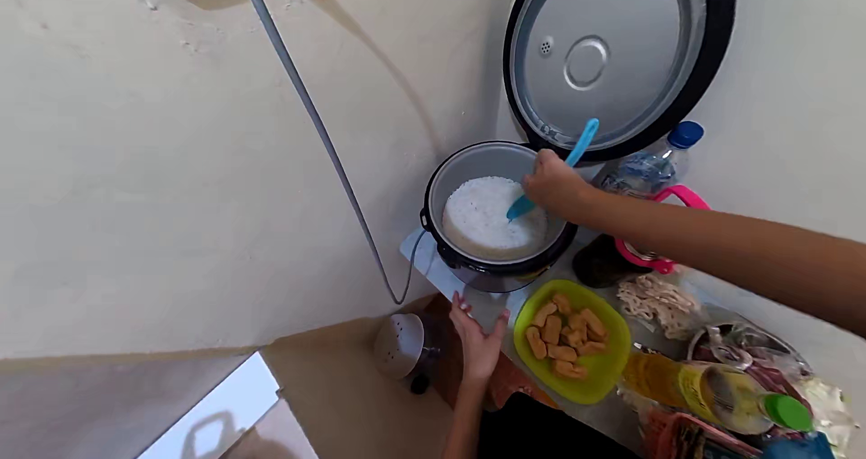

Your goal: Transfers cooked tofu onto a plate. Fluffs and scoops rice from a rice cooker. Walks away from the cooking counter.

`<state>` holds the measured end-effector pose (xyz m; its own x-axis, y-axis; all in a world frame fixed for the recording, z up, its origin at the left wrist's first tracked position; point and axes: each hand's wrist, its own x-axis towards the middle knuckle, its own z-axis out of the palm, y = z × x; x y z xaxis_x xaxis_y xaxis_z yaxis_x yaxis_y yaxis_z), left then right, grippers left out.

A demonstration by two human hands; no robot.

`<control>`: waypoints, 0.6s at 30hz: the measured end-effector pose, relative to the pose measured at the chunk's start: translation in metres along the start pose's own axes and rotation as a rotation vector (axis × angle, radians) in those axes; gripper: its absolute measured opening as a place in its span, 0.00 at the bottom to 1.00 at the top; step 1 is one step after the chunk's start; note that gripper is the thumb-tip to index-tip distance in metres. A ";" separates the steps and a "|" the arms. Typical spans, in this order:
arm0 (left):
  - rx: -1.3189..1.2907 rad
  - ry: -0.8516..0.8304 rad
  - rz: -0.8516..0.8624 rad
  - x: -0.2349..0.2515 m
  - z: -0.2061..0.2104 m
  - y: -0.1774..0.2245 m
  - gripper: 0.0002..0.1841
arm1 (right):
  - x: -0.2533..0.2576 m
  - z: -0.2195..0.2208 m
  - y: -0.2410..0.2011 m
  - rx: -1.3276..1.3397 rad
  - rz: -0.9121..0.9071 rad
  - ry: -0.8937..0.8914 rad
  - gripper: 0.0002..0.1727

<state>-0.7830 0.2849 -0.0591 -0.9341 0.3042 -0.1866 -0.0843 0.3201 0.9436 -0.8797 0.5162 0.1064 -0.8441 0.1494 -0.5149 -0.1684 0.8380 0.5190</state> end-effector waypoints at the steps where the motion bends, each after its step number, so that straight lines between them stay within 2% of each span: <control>1: 0.004 0.042 0.079 0.012 -0.002 0.003 0.63 | 0.002 -0.005 0.009 0.044 -0.010 0.003 0.14; 4: 0.029 0.118 0.215 0.042 -0.003 0.008 0.75 | 0.004 -0.026 0.034 0.177 -0.034 0.099 0.13; 7: 0.004 0.098 0.210 0.058 0.002 0.011 0.81 | 0.028 -0.029 0.042 0.186 -0.077 0.144 0.13; 11: -0.057 0.081 0.197 0.063 0.007 0.011 0.81 | 0.060 -0.016 0.048 0.297 -0.109 0.136 0.12; 18: -0.016 0.068 0.151 0.060 0.008 0.013 0.80 | 0.070 0.005 0.057 0.468 -0.306 0.139 0.15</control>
<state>-0.8376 0.3144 -0.0606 -0.9579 0.2862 -0.0240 0.0537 0.2604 0.9640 -0.9462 0.5776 0.0963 -0.8567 -0.1798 -0.4834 -0.1984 0.9800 -0.0128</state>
